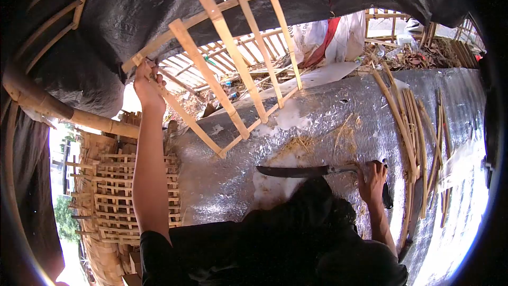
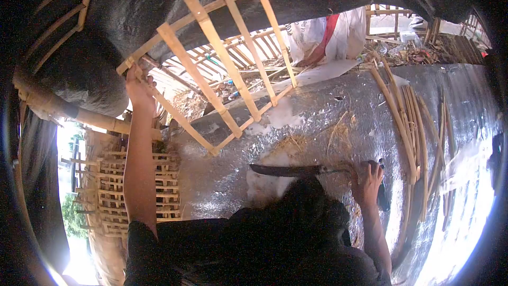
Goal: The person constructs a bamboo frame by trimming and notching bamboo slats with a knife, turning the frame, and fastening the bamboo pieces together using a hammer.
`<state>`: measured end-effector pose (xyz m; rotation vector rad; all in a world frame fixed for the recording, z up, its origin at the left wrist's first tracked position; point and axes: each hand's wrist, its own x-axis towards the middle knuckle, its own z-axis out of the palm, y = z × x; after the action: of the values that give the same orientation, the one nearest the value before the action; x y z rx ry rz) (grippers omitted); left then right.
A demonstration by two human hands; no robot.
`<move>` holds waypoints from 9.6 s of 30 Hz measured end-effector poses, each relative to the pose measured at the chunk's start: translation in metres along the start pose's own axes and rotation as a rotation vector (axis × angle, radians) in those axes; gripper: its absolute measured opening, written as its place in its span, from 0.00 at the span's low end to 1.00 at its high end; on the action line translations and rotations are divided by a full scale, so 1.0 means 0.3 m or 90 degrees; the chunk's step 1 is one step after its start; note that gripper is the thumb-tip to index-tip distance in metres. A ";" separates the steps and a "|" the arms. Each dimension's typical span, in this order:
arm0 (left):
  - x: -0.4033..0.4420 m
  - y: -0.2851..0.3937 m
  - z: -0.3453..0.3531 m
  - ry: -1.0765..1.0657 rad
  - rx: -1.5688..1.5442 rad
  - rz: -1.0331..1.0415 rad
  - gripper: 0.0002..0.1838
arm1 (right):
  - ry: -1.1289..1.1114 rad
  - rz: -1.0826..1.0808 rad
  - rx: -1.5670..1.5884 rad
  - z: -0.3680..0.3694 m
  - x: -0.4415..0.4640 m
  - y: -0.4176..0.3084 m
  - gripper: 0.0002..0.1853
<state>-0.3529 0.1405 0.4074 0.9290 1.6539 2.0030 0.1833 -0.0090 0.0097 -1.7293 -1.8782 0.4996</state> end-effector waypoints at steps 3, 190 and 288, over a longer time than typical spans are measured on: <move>0.001 -0.022 -0.045 0.042 0.024 -0.013 0.16 | 0.001 0.007 -0.029 0.014 -0.006 0.009 0.25; -1.193 -0.907 0.127 -0.788 0.637 0.136 0.24 | -0.258 0.020 0.155 -0.113 -0.067 -0.318 0.20; -1.050 -1.072 -0.123 -0.753 0.635 0.394 0.33 | -0.168 0.023 -0.163 0.027 0.585 0.016 0.28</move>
<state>-0.1932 -0.0182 0.0160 2.4996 1.5449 0.2880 0.1757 0.1662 0.0240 -1.9429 -2.1790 0.5430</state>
